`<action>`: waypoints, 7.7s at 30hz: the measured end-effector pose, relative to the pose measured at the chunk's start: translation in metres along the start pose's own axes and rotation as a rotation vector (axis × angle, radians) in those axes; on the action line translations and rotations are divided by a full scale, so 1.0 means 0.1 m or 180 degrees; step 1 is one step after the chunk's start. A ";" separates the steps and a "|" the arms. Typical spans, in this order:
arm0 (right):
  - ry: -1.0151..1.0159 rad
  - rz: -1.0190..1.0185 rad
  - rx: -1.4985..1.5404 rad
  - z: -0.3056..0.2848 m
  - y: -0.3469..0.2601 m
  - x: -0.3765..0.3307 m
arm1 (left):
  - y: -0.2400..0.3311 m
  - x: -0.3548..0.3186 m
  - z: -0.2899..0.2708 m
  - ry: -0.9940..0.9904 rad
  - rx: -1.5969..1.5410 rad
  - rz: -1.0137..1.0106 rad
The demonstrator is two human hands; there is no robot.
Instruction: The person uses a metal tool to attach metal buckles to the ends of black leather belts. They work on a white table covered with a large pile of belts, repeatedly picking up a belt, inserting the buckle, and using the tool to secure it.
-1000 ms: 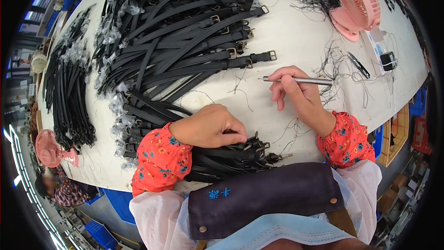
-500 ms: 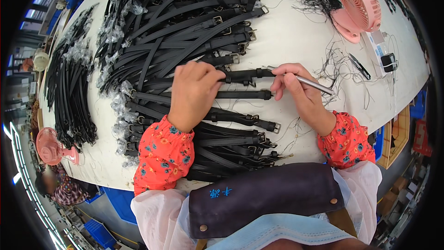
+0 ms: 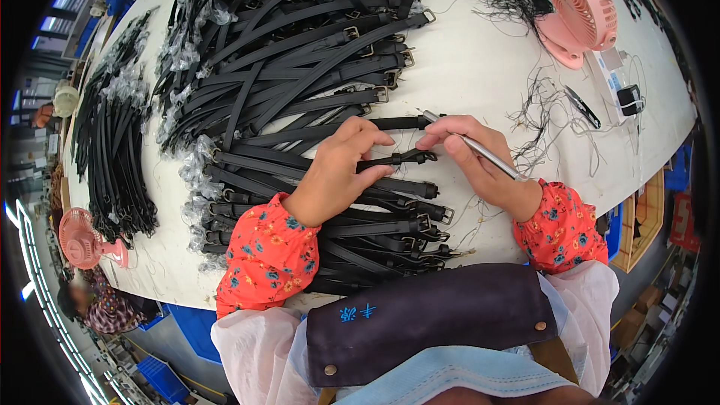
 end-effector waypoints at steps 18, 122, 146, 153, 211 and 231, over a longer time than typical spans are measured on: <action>-0.0484 -0.0503 -0.1520 0.09 0.02 0.04 | 0.02 -0.01 0.08 0.0000 0.0777 0.0469; -0.0072 0.1220 0.0600 0.03 0.02 -0.03 | 0.01 0.12 0.11 0.0134 0.0723 0.0723; -0.0153 0.1056 0.0547 0.02 0.01 -0.02 | 0.00 0.14 0.09 0.0074 0.0417 0.0258; -0.0118 0.1038 0.0533 0.03 0.02 -0.02 | 0.00 0.14 0.09 0.0117 0.0404 0.0277; 0.0626 0.0456 0.0910 -0.08 -0.01 0.01 | 0.07 0.09 0.15 -0.0269 0.0450 0.0158; 0.0376 0.0827 0.0678 -0.06 -0.05 -0.02 | 0.06 0.08 0.12 -0.0349 0.0467 0.0545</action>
Point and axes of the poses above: each hand's wrist, its own x-axis towards the middle knuckle, its own z-axis out of the palm, y = z × x, the point moved 2 cm from there along x, towards the middle knuckle, and after that the axes turned 8 degrees about x, right-handed, at the moved point
